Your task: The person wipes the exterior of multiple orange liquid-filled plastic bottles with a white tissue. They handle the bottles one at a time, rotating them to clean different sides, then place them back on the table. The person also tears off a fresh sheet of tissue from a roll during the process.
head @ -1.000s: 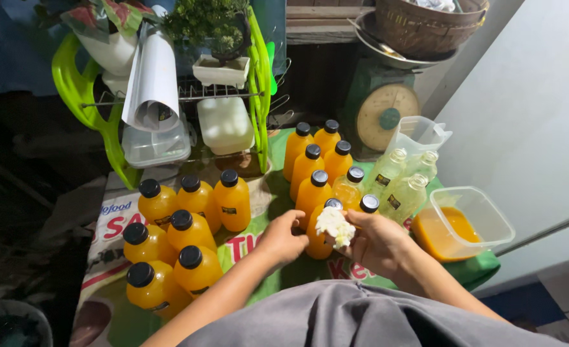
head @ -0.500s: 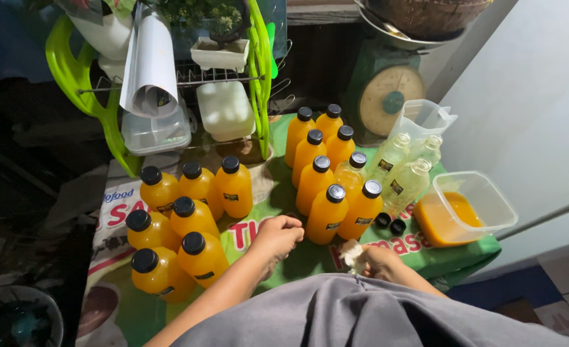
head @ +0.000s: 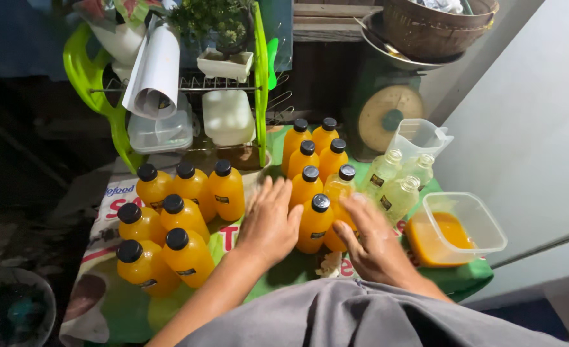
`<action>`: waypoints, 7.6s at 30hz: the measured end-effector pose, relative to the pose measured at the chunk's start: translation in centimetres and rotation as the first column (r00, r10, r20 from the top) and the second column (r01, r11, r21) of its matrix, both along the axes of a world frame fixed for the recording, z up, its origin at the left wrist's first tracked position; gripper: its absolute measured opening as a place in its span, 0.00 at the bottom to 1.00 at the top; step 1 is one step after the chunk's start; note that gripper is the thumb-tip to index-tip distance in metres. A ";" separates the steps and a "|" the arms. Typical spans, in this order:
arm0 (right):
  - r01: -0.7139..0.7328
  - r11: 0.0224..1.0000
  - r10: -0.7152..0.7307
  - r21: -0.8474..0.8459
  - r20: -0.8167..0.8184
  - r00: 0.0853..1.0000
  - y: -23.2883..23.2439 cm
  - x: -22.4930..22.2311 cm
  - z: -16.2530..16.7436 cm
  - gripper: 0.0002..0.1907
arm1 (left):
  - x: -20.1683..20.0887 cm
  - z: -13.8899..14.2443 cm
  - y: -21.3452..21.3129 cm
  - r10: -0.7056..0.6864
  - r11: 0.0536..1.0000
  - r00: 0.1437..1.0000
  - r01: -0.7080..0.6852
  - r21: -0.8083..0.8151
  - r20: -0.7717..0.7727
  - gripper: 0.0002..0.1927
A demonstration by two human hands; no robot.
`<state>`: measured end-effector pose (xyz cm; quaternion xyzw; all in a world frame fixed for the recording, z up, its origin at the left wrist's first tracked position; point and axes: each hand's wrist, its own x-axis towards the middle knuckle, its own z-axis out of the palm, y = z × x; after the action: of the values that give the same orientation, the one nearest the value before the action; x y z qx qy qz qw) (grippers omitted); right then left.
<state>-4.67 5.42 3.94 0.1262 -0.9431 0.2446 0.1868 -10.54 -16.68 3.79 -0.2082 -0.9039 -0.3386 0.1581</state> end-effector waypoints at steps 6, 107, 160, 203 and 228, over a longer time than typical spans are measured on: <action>-0.005 0.990 0.038 0.143 -0.233 0.972 1.0 1.5 13.1 0.40 | 4.8 10.1 3.1 0.060 0.994 0.929 -0.088 -0.061 -0.365 0.37; -0.983 -0.182 0.778 0.034 0.616 -0.123 -62.4 32.3 -8.4 0.52 | 58.4 -6.8 -39.3 0.716 -0.273 0.102 -0.869 0.412 0.691 0.18; -0.968 -0.125 0.450 -0.219 0.857 -0.252 -62.3 35.5 -11.4 0.31 | 65.4 -4.7 -37.7 0.557 -0.828 -0.263 -0.101 0.552 0.788 0.17; -0.693 -0.628 0.643 -0.353 0.266 -0.718 -49.5 42.9 15.5 0.23 | 62.6 -4.7 -36.3 0.550 -0.492 0.787 0.035 0.870 0.280 0.22; -0.875 0.278 0.760 -0.395 0.648 -0.051 -50.4 37.4 12.7 0.28 | 64.2 1.5 -33.2 0.319 -0.498 0.798 -0.319 0.806 0.512 0.18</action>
<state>32.72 -44.93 16.62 0.5614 -0.6651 0.2650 -0.4151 53.61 -49.84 5.32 0.3106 -0.2468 -0.8468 0.3543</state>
